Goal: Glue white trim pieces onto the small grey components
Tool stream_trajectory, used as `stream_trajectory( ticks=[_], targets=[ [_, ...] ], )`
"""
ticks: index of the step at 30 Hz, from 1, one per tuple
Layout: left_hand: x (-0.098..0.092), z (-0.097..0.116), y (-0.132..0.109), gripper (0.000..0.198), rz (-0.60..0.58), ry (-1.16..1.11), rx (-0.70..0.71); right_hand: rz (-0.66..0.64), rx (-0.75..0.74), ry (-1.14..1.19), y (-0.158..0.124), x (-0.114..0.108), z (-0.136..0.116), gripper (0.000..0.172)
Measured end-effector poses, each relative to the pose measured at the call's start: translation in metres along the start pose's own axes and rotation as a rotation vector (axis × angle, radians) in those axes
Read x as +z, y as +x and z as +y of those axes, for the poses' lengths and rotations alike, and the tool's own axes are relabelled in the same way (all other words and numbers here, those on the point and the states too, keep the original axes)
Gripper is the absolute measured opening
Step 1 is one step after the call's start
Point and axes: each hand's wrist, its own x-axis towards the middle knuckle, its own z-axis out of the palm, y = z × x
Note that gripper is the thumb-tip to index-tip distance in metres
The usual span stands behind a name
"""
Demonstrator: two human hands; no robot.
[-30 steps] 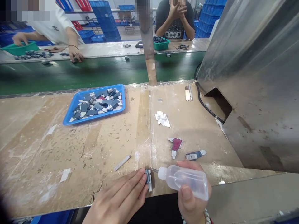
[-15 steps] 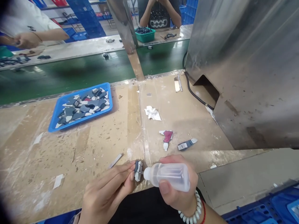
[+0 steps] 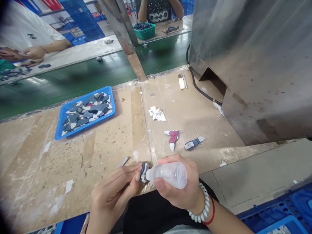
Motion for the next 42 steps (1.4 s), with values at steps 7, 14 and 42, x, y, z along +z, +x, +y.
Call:
stream_trajectory(
  ticks=[7,14,42],
  targets=[
    [0.000,0.003,0.003,0.013,-0.017,-0.039,-0.034,-0.006,0.007,-0.008,-0.005,0.000,0.002,0.023],
    [-0.004,-0.002,-0.002,0.014,-0.039,-0.069,-0.090,-0.010,-0.013,-0.031,-0.002,0.001,0.002,0.026],
    [0.017,-0.007,-0.027,0.018,0.140,0.054,-0.006,0.336,0.451,0.521,0.019,-0.032,-0.001,0.030]
  ],
)
